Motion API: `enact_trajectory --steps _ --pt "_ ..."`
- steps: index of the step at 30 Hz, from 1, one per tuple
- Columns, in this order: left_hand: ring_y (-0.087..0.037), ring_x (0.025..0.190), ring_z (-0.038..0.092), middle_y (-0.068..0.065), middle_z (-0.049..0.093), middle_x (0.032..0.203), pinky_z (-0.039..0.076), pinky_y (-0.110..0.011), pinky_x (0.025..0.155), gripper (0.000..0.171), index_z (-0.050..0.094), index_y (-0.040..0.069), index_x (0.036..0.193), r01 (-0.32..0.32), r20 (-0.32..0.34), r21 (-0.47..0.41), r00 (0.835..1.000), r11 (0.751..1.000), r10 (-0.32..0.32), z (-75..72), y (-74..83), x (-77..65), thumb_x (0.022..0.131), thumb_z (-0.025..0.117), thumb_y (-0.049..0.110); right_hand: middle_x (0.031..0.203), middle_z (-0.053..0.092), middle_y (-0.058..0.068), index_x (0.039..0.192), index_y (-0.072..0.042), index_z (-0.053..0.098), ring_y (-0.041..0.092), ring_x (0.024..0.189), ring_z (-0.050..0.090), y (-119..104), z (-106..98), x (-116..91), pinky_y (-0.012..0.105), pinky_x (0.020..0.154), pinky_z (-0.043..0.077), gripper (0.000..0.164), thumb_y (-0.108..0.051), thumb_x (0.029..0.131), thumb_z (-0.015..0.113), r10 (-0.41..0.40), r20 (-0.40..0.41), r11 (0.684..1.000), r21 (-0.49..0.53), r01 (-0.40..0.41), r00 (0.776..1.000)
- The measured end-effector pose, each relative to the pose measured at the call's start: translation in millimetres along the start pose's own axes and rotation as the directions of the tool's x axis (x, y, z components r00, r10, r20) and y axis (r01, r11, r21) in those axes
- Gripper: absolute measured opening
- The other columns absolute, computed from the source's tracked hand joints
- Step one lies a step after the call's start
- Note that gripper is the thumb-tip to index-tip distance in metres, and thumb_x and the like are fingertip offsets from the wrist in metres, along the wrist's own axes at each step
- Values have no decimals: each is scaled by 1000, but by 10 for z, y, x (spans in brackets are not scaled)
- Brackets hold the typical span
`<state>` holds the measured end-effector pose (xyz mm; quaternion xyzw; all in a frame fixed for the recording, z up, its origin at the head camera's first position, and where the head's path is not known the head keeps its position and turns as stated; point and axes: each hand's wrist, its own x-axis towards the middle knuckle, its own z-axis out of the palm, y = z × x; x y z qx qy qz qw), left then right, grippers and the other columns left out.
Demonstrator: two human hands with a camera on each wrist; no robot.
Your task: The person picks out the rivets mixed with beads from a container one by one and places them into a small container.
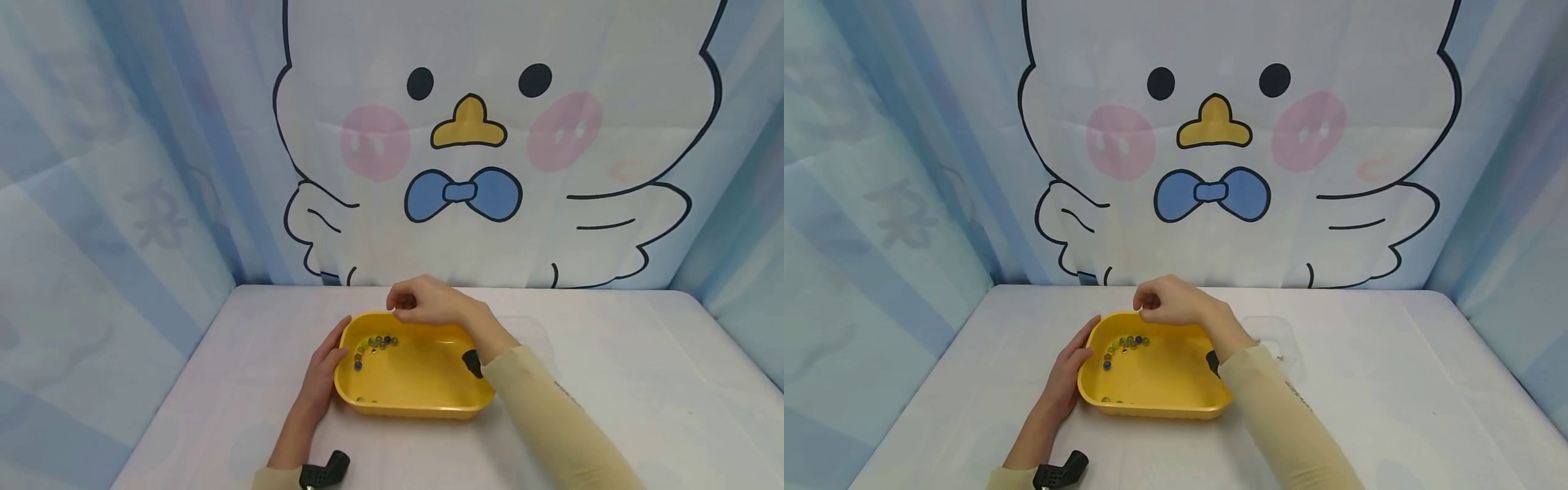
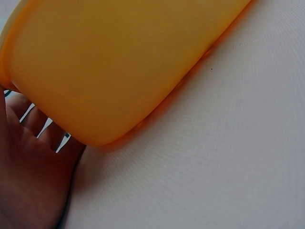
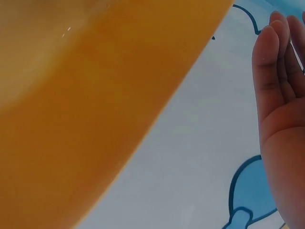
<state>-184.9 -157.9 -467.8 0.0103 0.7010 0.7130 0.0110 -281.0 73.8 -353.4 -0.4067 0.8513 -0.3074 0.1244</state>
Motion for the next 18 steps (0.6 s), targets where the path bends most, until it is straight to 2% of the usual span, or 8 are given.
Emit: enact_trajectory --steps 9,18 --pt "-23 152 18 -2 26 165 15 -45 122 57 36 16 158 9 5 -6 1000 1000 -9 -2 4 10 102 38 10 87 63 -3 108 -2 70 14 80 56 -26 145 148 24 75 53 16 -8 94 64 -42 49 999 12 42 998" --pt "-22 152 19 -1 28 164 16 -44 121 57 36 15 158 16 1 -11 1000 1000 -16 -1 1 22 102 38 11 91 65 -3 109 -4 70 14 84 59 7 312 222 24 79 54 17 -8 93 65 -17 96 1000 25 14 995"
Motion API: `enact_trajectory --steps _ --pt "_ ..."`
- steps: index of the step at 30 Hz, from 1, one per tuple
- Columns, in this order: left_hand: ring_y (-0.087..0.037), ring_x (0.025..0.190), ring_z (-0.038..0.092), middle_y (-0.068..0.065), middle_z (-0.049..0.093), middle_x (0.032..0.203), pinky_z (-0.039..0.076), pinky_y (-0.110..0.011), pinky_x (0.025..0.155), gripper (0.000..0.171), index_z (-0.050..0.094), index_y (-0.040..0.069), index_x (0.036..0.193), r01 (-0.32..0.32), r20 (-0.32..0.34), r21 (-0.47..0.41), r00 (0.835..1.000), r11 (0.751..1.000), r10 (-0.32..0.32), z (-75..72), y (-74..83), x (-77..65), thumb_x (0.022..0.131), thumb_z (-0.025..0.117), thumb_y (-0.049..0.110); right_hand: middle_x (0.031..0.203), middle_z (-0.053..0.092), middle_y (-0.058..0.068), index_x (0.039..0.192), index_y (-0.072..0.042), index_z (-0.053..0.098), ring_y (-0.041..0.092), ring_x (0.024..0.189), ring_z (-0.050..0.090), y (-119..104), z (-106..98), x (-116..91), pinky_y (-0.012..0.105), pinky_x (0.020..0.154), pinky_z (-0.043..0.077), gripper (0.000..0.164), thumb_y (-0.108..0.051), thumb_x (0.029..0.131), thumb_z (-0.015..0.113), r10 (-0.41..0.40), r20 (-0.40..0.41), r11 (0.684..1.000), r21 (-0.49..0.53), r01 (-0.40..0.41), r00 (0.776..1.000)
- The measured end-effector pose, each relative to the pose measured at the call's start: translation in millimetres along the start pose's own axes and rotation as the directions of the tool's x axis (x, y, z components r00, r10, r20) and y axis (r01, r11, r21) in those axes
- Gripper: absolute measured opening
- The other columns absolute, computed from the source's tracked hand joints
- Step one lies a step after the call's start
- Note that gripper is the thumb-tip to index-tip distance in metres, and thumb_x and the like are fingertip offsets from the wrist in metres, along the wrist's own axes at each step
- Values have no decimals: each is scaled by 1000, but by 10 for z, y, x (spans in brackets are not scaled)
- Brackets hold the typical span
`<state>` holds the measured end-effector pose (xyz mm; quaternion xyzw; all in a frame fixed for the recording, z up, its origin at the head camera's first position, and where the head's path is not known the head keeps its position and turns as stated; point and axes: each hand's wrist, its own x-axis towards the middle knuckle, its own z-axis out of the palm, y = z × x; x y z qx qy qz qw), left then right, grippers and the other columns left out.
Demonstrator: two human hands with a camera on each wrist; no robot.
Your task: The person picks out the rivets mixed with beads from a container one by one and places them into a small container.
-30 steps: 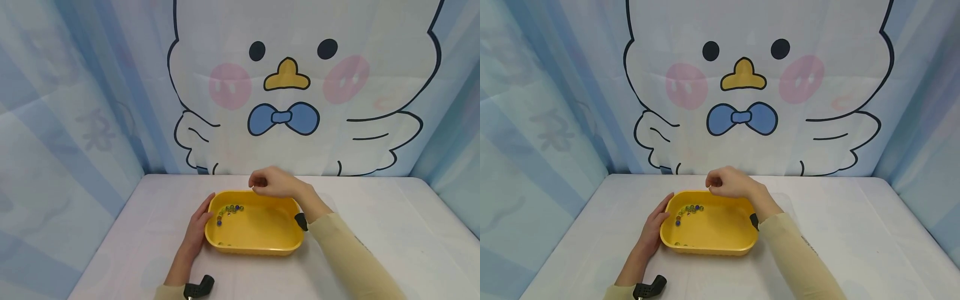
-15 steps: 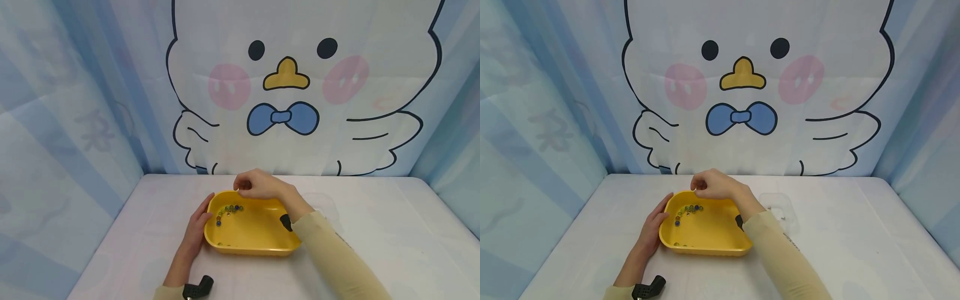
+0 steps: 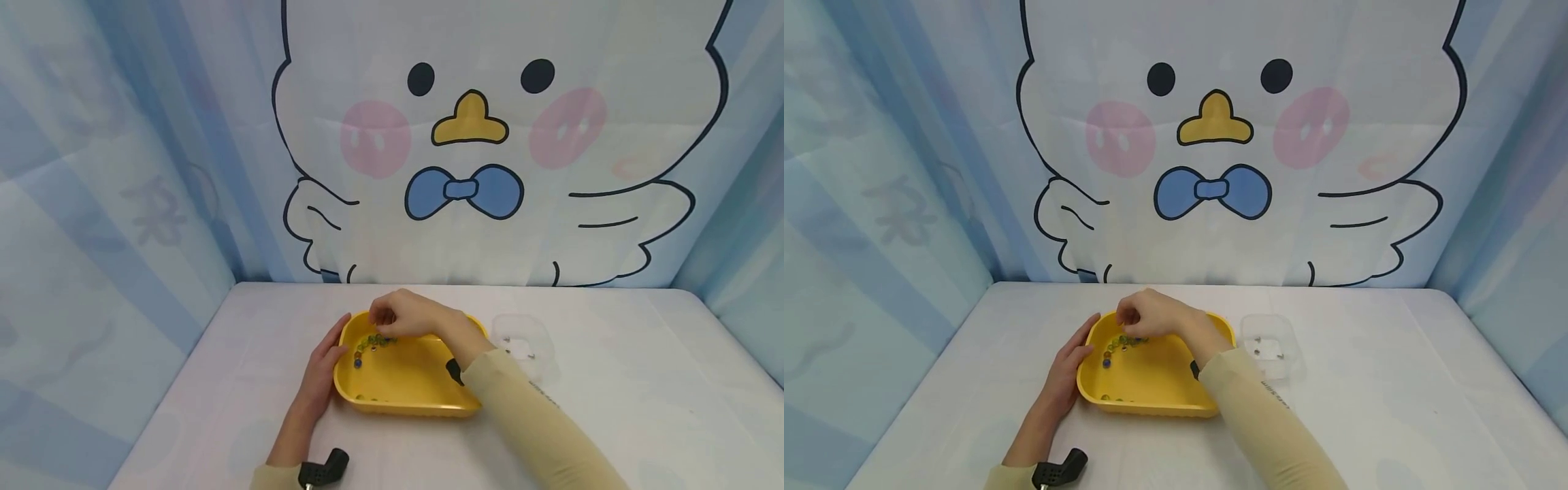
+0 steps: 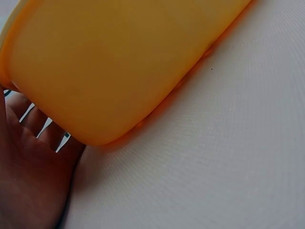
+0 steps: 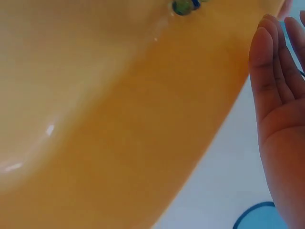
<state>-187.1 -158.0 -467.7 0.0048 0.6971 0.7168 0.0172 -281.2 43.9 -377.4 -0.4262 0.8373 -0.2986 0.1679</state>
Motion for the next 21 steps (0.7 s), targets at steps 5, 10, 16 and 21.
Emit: enact_trajectory --steps 5,10,16,21 --pt "-22 152 18 -1 27 164 16 -45 121 57 35 15 158 -1 4 10 1000 1000 1 2 6 -4 101 39 11 90 64 -4 108 -6 70 13 82 58 15 52 25 24 77 53 16 -9 93 66 -8 18 1000 -26 9 1000" --pt "-21 151 19 0 28 164 17 -44 121 57 36 16 158 -1 -1 9 1000 1000 1 1 13 3 101 39 12 91 64 -5 109 -8 70 13 83 57 16 81 43 24 77 53 17 -9 93 67 1 32 999 -50 0 999" --pt "-20 151 20 0 28 164 18 -43 121 57 36 16 158 3 -3 2 1000 1000 -3 4 12 3 101 39 12 91 63 -5 110 -7 70 13 85 57 17 115 57 22 79 52 17 -8 93 68 22 54 998 -59 -19 998" --pt "-20 151 20 0 28 164 18 -43 121 57 35 15 159 0 0 -9 1000 1000 0 1 8 7 101 39 11 90 63 -5 110 -7 70 14 85 56 4 141 77 23 80 51 18 -7 92 70 35 83 997 -64 -30 996"
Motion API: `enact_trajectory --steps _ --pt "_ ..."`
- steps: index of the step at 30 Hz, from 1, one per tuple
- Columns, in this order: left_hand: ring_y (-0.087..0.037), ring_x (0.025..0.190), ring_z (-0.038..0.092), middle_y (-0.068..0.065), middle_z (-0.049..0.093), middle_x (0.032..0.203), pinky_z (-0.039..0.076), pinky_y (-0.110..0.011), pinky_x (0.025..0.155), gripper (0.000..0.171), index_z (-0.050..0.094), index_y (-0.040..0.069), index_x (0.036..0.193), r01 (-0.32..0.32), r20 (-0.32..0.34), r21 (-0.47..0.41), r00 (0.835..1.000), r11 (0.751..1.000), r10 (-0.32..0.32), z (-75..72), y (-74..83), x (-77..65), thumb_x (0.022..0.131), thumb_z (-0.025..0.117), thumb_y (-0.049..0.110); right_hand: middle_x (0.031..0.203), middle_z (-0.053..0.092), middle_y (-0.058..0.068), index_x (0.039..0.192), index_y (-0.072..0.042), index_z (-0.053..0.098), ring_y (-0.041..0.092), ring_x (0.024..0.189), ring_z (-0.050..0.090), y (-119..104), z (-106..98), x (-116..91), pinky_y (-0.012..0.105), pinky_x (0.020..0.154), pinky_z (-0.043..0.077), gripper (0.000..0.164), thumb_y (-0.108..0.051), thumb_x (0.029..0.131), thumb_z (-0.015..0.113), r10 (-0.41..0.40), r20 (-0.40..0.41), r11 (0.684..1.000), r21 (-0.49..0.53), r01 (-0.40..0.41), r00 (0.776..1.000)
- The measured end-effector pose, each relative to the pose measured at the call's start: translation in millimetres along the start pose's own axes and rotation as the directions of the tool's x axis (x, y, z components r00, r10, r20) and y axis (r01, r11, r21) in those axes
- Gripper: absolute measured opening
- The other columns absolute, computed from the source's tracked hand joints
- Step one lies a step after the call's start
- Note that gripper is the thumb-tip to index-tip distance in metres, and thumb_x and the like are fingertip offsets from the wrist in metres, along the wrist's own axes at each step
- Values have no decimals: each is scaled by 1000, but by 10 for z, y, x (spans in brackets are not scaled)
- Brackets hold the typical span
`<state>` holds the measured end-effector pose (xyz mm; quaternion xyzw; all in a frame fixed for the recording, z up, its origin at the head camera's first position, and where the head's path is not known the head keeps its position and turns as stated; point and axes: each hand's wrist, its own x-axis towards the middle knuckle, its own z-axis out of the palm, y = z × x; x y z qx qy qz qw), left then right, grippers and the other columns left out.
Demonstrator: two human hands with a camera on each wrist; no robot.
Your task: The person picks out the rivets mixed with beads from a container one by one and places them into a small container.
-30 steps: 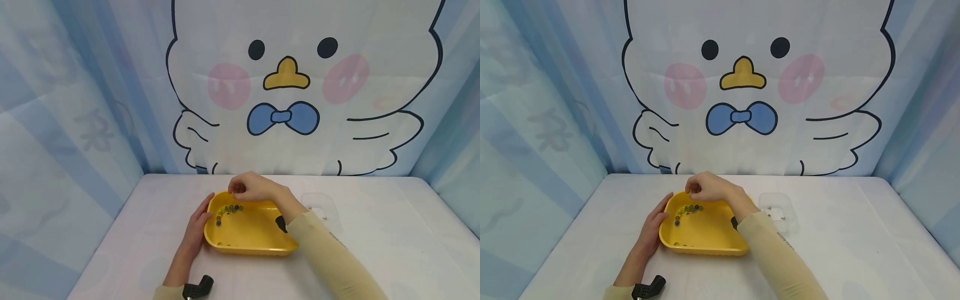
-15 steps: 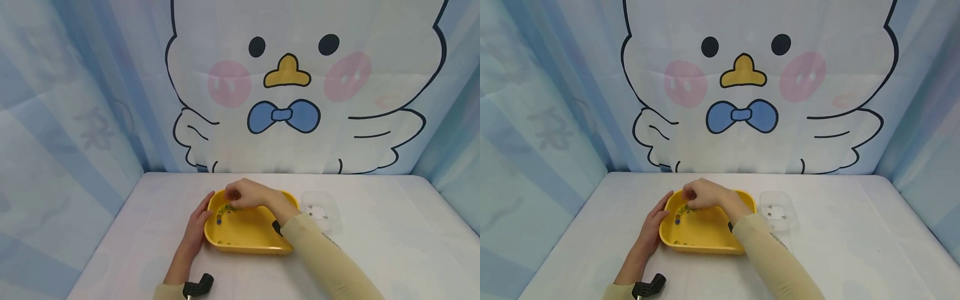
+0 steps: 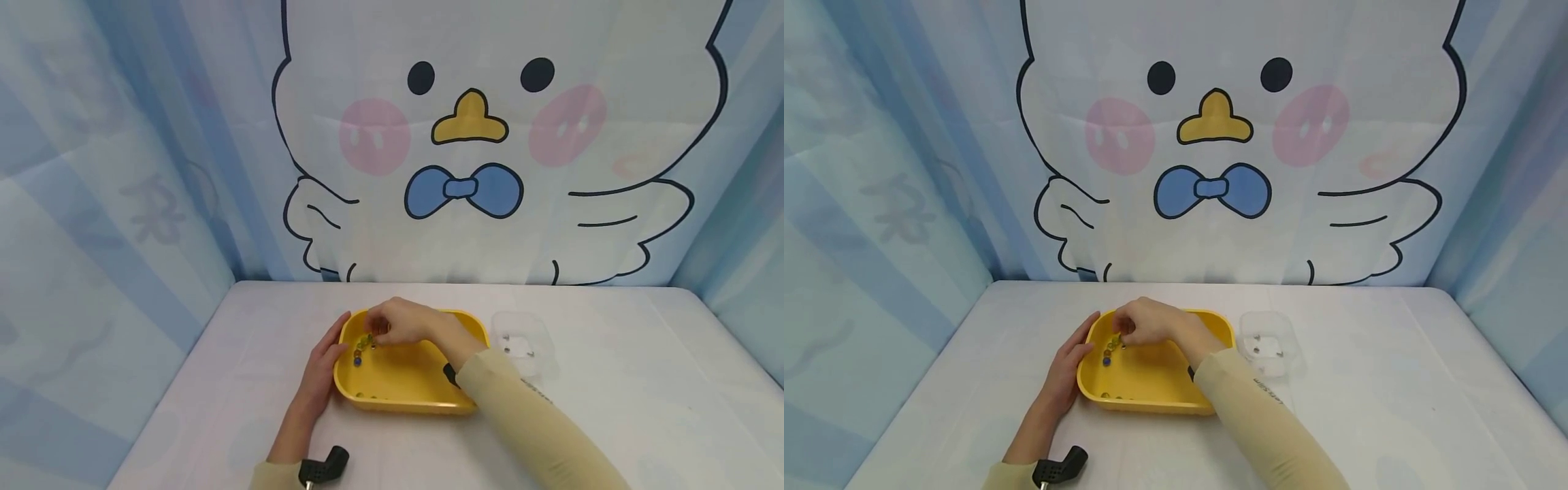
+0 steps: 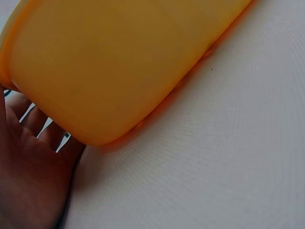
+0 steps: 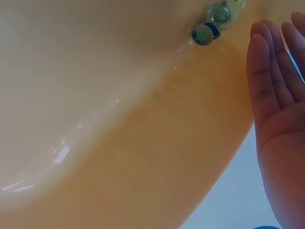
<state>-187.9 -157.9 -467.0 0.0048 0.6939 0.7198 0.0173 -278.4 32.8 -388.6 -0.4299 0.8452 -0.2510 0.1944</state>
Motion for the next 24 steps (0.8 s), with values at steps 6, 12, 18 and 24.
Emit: enact_trajectory --steps 6,12,18,24 --pt "-20 151 20 0 27 164 18 -42 121 57 35 15 159 5 8 -13 1000 1000 -5 0 -9 -3 102 39 11 92 62 -4 110 -7 69 13 86 56 13 55 23 22 81 51 18 -6 92 71 4 38 1000 -25 -3 999" --pt "-20 151 20 1 28 164 18 -42 121 58 35 16 159 -1 10 -3 1000 1000 1 -8 -2 6 101 39 11 95 62 -5 109 -9 69 13 87 56 20 93 54 21 83 50 18 -4 91 71 -1 50 998 -57 4 999" --pt "-19 151 19 1 27 164 17 -42 121 58 35 16 159 3 8 -9 1000 1000 -3 -10 -8 10 101 38 10 96 63 -4 110 -10 69 12 87 55 6 108 63 20 82 50 19 -4 92 71 20 74 996 -90 -14 997" --pt "-19 151 20 1 27 164 18 -42 121 58 34 16 159 -3 15 -18 1000 1000 3 -6 -17 -2 101 38 10 96 63 -4 110 -11 70 12 87 55 4 129 66 20 82 49 19 -6 92 71 26 73 995 -101 -18 997"
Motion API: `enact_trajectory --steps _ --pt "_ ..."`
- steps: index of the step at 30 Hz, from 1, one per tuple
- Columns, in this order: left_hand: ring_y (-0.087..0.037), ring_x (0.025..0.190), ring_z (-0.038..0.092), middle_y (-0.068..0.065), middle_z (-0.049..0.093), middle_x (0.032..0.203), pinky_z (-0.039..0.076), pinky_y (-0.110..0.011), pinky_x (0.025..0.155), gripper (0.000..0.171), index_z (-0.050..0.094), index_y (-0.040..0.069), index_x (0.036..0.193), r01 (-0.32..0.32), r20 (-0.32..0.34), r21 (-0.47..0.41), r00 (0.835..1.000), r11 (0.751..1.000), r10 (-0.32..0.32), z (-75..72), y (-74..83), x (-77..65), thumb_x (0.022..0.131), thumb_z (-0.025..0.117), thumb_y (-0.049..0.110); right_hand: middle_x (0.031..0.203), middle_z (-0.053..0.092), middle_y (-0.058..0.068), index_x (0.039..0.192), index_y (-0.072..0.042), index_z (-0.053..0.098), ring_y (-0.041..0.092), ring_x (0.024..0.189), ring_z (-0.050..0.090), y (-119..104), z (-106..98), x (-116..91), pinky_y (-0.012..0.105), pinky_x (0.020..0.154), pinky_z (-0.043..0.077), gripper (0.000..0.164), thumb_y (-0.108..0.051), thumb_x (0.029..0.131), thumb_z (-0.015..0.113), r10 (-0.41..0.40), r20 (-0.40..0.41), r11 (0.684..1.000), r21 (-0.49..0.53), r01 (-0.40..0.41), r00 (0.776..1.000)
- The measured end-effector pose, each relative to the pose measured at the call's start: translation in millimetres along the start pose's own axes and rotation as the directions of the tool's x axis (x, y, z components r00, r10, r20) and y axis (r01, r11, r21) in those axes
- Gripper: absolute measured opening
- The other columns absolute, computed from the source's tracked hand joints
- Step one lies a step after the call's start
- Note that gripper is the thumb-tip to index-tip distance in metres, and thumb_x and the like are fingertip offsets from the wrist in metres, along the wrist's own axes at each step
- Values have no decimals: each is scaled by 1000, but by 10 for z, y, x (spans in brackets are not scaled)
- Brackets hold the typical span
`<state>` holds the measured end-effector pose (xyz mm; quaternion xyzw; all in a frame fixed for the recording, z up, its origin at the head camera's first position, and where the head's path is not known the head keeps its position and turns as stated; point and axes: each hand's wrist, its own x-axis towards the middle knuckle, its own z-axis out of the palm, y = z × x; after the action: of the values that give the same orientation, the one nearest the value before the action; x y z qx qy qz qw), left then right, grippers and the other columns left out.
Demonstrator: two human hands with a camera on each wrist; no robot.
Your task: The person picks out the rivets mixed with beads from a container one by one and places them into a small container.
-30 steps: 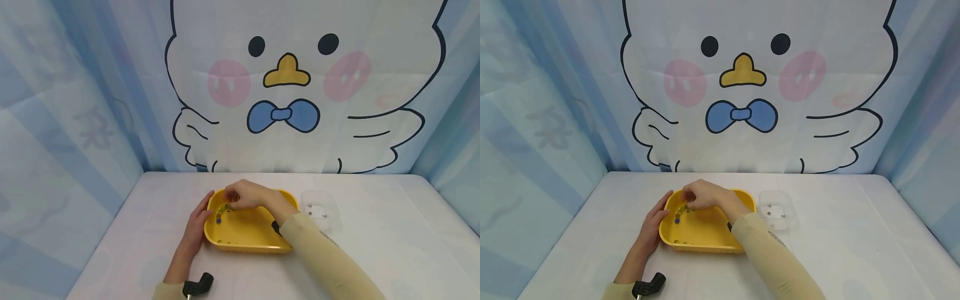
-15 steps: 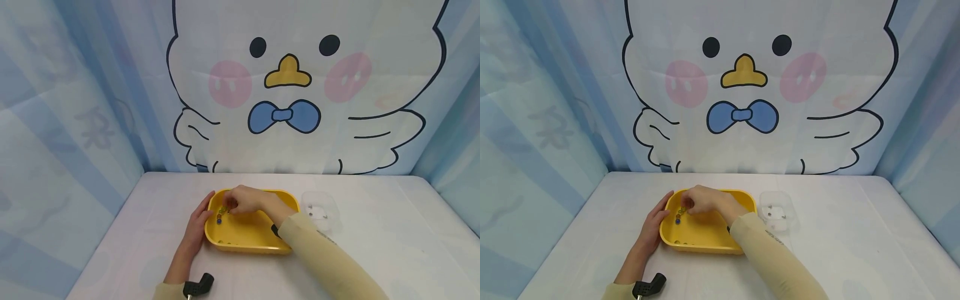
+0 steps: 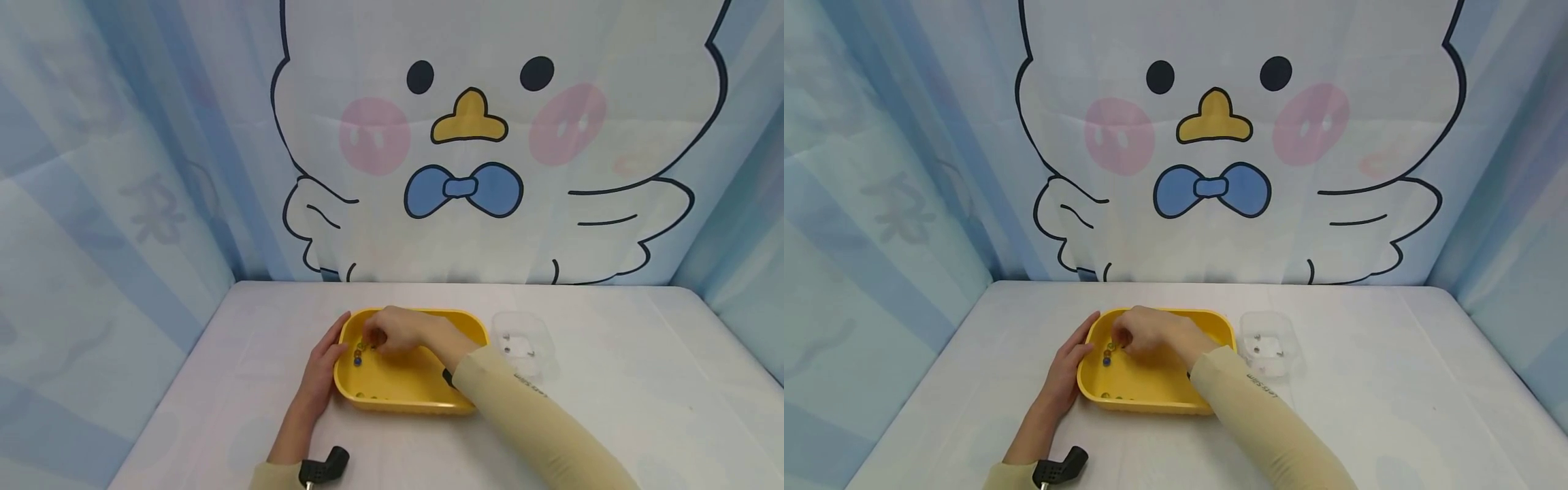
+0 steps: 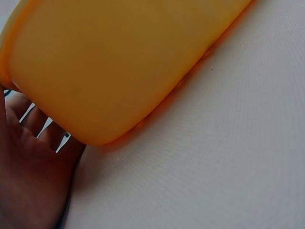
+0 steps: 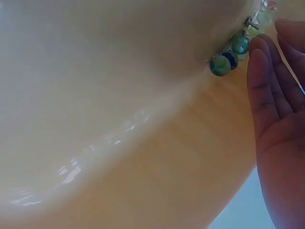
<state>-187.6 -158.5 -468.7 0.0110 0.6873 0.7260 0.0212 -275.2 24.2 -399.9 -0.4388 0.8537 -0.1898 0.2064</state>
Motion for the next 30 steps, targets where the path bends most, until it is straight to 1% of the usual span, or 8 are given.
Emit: enact_trajectory --steps 5,12,16,24,28,30 --pt "-19 151 21 0 28 164 18 -40 121 57 35 16 158 -14 -1 3 1000 1000 14 5 5 -9 102 37 10 97 65 -3 109 -10 71 12 87 56 -17 4 -4 20 82 50 18 -6 92 71 -13 2 1000 -13 13 1000" --pt "-19 151 20 0 28 164 17 -41 121 57 35 14 158 -17 -5 2 1000 1000 17 5 -1 -7 102 37 10 97 66 -7 109 -13 73 11 89 56 -21 31 6 20 85 49 17 -10 93 72 9 31 999 -37 -8 999" --pt "-19 151 20 -1 28 164 17 -41 121 56 35 15 158 -17 -3 1 1000 1000 17 4 -3 -10 102 37 10 97 66 -7 109 -13 74 12 89 57 -33 34 19 20 86 48 17 -10 92 72 10 37 999 -47 -9 999" --pt "-19 151 20 0 28 164 17 -41 121 57 35 15 158 -16 -6 5 1000 1000 16 7 -1 -11 102 37 10 98 67 -9 111 -12 76 9 88 57 -43 54 48 19 89 49 19 -10 92 73 27 53 997 -71 -23 998" --pt "-19 151 20 0 28 164 17 -41 121 57 35 15 158 -15 -5 4 1000 1000 15 9 3 -15 102 37 10 98 67 -9 111 -12 77 9 87 57 -35 63 48 19 89 49 19 -11 92 73 34 61 997 -70 -30 998" --pt "-19 151 20 0 28 164 17 -41 121 57 35 15 159 -15 -5 3 1000 1000 15 10 4 -16 102 37 10 96 67 -9 108 -12 77 9 86 57 -33 63 46 18 86 49 17 -10 92 73 31 65 997 -77 -26 997"
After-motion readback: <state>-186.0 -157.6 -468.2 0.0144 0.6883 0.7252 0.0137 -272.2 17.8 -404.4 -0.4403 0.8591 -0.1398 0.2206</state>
